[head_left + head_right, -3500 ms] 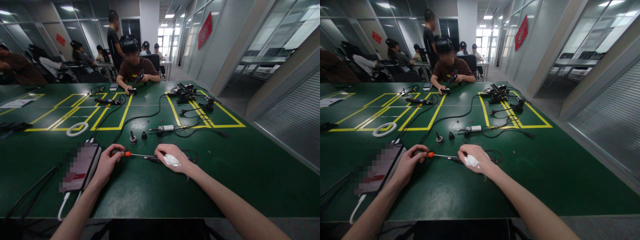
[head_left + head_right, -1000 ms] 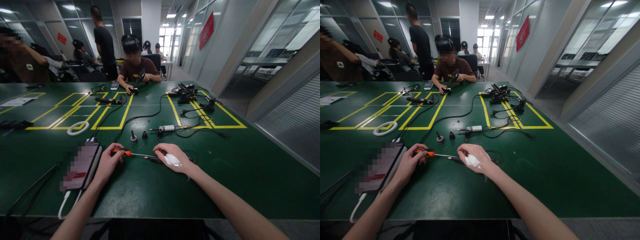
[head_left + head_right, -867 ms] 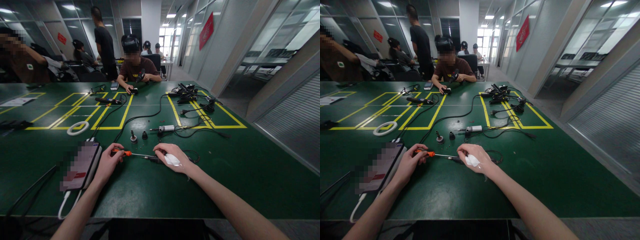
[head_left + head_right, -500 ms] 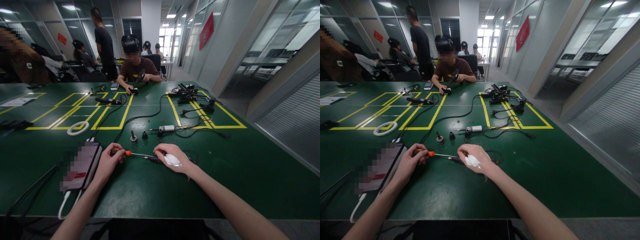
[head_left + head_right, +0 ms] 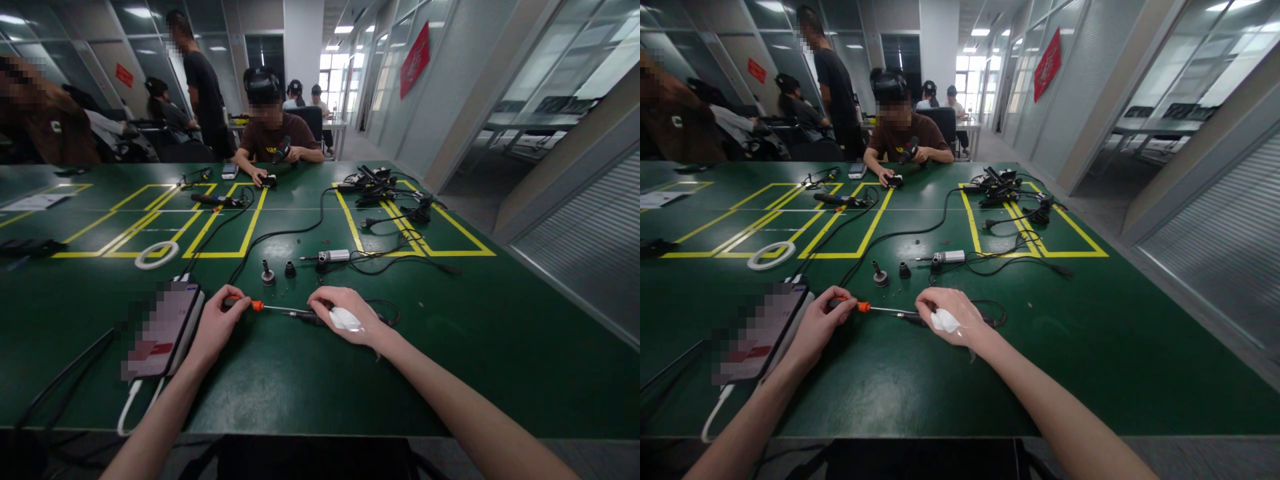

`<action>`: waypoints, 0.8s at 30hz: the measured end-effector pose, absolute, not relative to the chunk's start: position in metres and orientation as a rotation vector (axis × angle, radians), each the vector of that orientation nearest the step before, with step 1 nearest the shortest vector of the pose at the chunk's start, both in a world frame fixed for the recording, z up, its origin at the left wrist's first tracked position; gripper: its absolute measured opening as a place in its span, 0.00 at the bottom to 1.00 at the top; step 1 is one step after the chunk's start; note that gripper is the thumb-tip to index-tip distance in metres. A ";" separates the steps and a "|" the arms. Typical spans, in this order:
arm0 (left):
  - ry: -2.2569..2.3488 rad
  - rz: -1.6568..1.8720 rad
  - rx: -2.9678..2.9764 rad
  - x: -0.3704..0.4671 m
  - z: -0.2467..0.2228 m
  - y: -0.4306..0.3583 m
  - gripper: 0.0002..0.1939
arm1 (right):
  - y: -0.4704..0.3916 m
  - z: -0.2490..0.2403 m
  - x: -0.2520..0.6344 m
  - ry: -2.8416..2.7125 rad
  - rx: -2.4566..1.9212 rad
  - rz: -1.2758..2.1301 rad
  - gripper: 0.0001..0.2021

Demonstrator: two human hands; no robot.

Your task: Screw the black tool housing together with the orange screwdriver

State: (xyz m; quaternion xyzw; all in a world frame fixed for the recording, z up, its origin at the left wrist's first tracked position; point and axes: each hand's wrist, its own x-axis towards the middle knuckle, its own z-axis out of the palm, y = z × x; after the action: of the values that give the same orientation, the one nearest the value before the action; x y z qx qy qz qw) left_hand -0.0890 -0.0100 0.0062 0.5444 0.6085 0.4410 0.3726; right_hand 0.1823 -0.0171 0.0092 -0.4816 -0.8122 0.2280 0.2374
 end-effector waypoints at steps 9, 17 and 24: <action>1.537 1.138 1.383 -0.088 0.006 -0.011 0.21 | -0.016 0.006 0.182 -2.231 -1.340 0.605 0.09; 1.526 1.135 1.354 -0.089 0.004 -0.010 0.21 | -0.016 0.006 0.182 -2.234 -1.324 0.584 0.09; 1.498 1.134 1.252 -0.087 0.012 -0.012 0.17 | -0.017 0.008 0.182 -2.227 -1.331 0.617 0.09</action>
State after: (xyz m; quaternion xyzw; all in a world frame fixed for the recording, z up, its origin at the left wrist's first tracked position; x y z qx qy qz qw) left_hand -0.0867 -0.0117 0.0118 0.5014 0.5998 0.4539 0.4276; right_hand 0.1822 -0.0170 0.0082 -0.4852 -0.8116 0.2248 0.2353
